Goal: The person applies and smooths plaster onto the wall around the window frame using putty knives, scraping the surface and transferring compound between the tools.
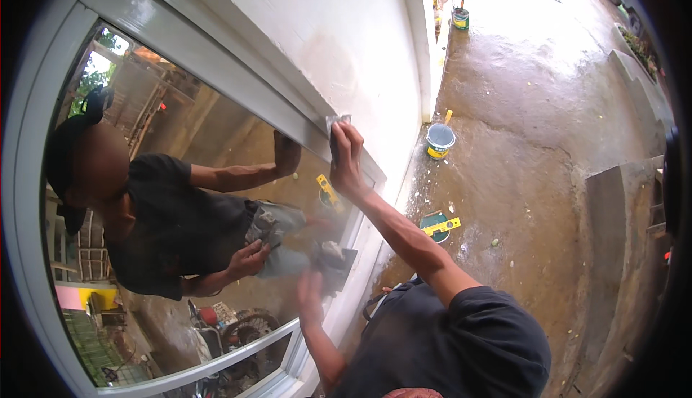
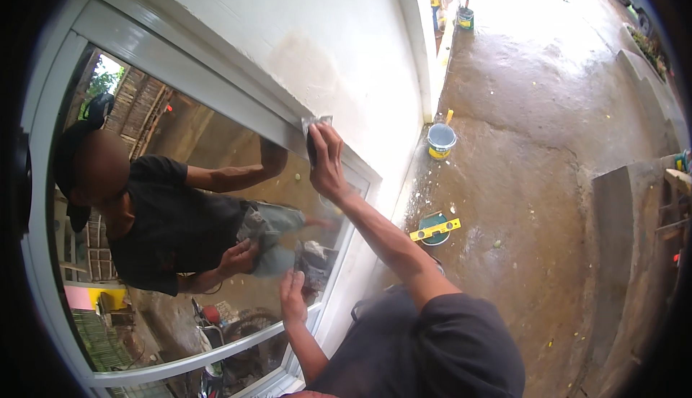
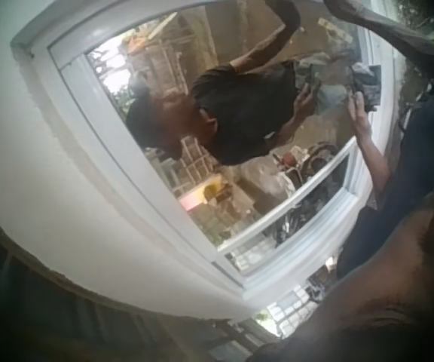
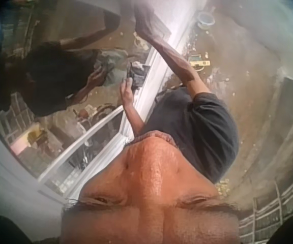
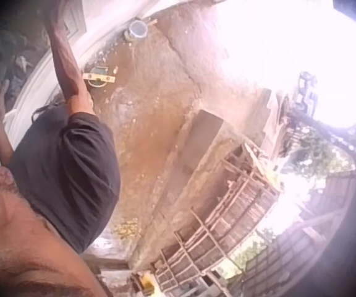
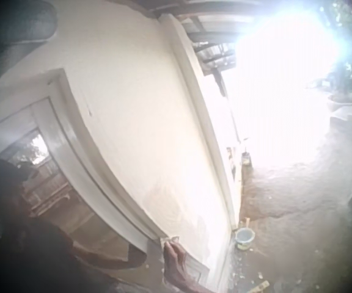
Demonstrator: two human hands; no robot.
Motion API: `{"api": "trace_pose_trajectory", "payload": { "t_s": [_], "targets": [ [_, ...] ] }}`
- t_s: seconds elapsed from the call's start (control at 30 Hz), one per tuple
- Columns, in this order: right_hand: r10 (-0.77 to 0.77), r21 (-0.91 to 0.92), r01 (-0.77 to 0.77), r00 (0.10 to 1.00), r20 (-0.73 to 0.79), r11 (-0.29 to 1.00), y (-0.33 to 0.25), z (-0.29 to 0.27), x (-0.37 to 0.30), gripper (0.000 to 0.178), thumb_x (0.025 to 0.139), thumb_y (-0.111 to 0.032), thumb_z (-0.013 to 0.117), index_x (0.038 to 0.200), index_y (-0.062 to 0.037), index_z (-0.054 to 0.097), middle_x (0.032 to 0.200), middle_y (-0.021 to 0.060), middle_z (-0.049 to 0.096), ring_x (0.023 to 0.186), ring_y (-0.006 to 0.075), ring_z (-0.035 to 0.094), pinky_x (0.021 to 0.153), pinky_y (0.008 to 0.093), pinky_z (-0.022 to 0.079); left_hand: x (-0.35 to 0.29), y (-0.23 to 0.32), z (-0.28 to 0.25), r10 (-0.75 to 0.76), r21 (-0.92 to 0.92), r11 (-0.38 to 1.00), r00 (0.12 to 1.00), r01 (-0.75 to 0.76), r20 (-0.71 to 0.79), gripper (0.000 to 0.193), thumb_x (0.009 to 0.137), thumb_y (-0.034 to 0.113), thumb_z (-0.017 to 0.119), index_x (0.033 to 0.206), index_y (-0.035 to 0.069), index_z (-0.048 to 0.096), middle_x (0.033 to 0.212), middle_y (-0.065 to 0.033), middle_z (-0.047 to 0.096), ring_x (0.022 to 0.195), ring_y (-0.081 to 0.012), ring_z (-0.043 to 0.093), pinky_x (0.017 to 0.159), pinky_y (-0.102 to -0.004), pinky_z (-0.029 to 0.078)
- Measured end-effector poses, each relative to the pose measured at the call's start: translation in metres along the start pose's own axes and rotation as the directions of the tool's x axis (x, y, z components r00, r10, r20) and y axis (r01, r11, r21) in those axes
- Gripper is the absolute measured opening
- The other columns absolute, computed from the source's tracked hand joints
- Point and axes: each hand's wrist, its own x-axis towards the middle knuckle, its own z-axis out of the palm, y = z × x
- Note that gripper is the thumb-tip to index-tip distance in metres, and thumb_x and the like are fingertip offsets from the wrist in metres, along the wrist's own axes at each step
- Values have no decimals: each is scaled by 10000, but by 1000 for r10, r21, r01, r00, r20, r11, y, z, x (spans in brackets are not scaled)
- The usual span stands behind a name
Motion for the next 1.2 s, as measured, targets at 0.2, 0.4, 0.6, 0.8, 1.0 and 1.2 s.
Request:
{"api": "trace_pose_trajectory", "payload": {
  "t_s": [0.2,0.4,0.6,0.8,1.0,1.2],
  "targets": [
    [304,49,-304,953,-5,952,12,-38,47,738,745,213,394,1449,-6,425,1393,241,430,1313,427,425,1152,467,365,-1,12,-1,-31,-13,999,999,31,40,305,1015,231,593,1264,55,595,1005,-27,669,836,-138,653,626,-285,530],
    [376,-6,-377,923,81,926,0,-24,78,733,740,217,379,1432,-20,435,1383,228,446,1342,388,440,1154,433,391,0,1,2,-27,-3,1000,1000,27,-4,254,1014,253,598,1186,68,618,975,-26,668,806,-127,649,601,-276,518],
    [288,57,-301,943,170,952,-65,-29,31,812,685,251,350,1445,-23,433,1384,224,452,1315,398,459,1124,442,407,5,18,7,10,72,997,1000,-12,26,271,1007,260,612,1200,70,620,983,-26,659,811,-136,641,624,-289,519],
    [322,6,-322,947,-3,947,17,-52,114,647,772,163,377,1399,31,471,1365,243,490,1309,403,472,1142,435,381,2,17,5,-179,45,984,977,175,114,736,1000,443,595,1490,-76,413,1574,-220,389,1474,-309,345,1209,-378,233],
    [241,-2,-241,969,54,970,6,-18,119,666,770,183,377,1412,22,448,1372,255,470,1305,412,459,1136,447,372,1,5,-1,-46,-33,998,998,47,30,229,1010,229,599,1193,93,622,1000,-9,659,828,-120,640,649,-292,533],
    [213,48,-221,967,141,974,-70,-29,59,755,720,240,345,1425,-13,441,1365,233,465,1306,393,470,1136,431,396,15,16,5,-166,16,986,973,166,162,719,998,421,597,1498,-62,412,1563,-220,403,1465,-318,353,1206,-381,240]
  ]
}}
